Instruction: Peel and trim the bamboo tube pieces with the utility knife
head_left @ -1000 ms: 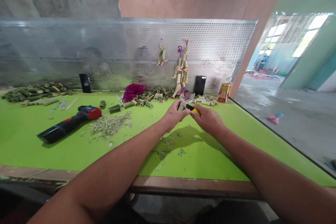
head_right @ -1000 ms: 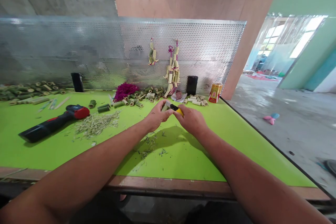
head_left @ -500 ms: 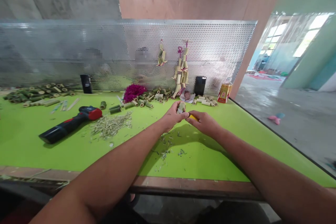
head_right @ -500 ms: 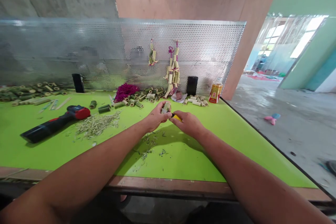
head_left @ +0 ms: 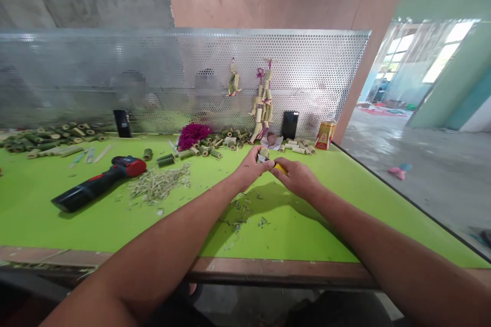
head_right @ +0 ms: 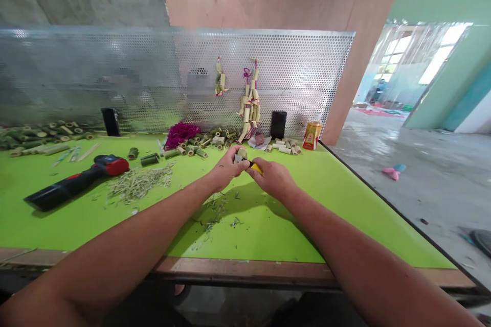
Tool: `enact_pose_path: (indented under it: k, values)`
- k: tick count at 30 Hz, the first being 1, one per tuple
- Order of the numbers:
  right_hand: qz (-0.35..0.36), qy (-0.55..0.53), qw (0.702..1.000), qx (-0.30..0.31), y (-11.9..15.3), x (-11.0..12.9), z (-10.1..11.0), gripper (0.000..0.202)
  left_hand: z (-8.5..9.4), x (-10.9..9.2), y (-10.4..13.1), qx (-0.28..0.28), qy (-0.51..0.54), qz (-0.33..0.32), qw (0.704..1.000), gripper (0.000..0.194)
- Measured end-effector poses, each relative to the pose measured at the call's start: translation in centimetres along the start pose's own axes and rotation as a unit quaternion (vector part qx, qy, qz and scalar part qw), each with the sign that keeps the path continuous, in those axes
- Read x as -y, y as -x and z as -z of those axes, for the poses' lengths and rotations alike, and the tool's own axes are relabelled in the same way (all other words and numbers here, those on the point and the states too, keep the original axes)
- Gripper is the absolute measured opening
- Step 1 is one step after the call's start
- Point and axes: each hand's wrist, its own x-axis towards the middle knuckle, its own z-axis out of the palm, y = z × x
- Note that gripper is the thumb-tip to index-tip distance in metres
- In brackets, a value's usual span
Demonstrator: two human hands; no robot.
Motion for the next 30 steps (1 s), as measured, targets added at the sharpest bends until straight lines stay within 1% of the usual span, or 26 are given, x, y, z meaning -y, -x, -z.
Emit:
enact_pose_path:
  k: [3,7,10,13,16,17,18,19,20,21,22,24,26,27,28,30]
  values:
    - [-0.035,0.008,0.999,-0.021,-0.3,-0.4,0.3,0.051,-0.3,0.3,-0.1,0.025,0.012,0.001,1.000,0.052]
    - [-0.048,0.039,0.998,-0.026,-0.4,-0.5,0.5,0.053,-0.4,0.7,-0.3,0.041,0.051,0.006,0.998,0.052]
    - [-0.062,0.064,0.996,-0.021,-0.3,0.0,0.3,0.054,-0.4,0.7,-0.5,0.047,0.065,0.022,0.997,0.052]
    - [-0.073,0.063,0.995,-0.023,-0.5,0.1,-0.1,0.054,-0.5,0.6,-0.5,0.038,0.057,0.041,0.997,0.052]
    - [-0.115,0.000,0.993,-0.033,-1.3,-1.4,0.1,0.051,-0.5,0.1,-0.1,0.017,0.010,0.038,0.999,0.050]
    - [-0.158,-0.037,0.986,-0.047,-1.6,-2.2,0.2,0.049,-0.5,-0.1,0.2,0.008,-0.017,0.022,1.000,0.049]
    - [-0.180,-0.045,0.981,-0.050,-2.0,-3.0,0.4,0.048,-0.4,-0.4,0.5,-0.002,-0.049,-0.001,0.999,0.048]
    - [-0.194,-0.048,0.978,-0.063,-2.3,-3.7,0.6,0.047,-0.4,-0.6,0.8,-0.007,-0.073,-0.023,0.997,0.047]
    - [-0.200,-0.067,0.972,-0.098,-2.5,-4.3,0.7,0.046,-0.3,-0.7,1.0,-0.008,-0.081,-0.032,0.996,0.047]
    - [-0.200,-0.092,0.968,-0.121,-2.6,-4.5,0.7,0.046,-0.3,-0.8,1.1,-0.001,-0.074,-0.028,0.997,0.048]
    - [-0.190,-0.130,0.965,-0.127,-2.6,-4.5,0.6,0.045,-0.2,-0.7,1.2,0.010,-0.060,-0.018,0.998,0.050]
    - [-0.157,-0.237,0.953,-0.104,-2.3,-3.7,0.0,0.041,-0.1,-0.5,1.1,0.032,-0.030,0.002,0.999,0.055]
    - [-0.142,-0.347,0.924,-0.072,-1.8,-2.5,-0.6,0.041,-0.1,-0.1,0.9,0.053,-0.005,0.008,0.999,0.060]
    - [-0.139,-0.384,0.911,-0.061,-1.6,-1.9,-0.9,0.040,0.0,0.2,0.8,0.065,0.013,0.010,0.998,0.061]
    - [-0.138,-0.408,0.901,-0.049,-1.4,-1.5,-1.1,0.040,0.0,0.4,0.8,0.077,0.037,0.013,0.996,0.062]
    - [-0.135,-0.429,0.893,-0.029,-1.1,-1.1,-1.2,0.042,-0.1,0.7,0.7,0.103,0.089,0.023,0.990,0.064]
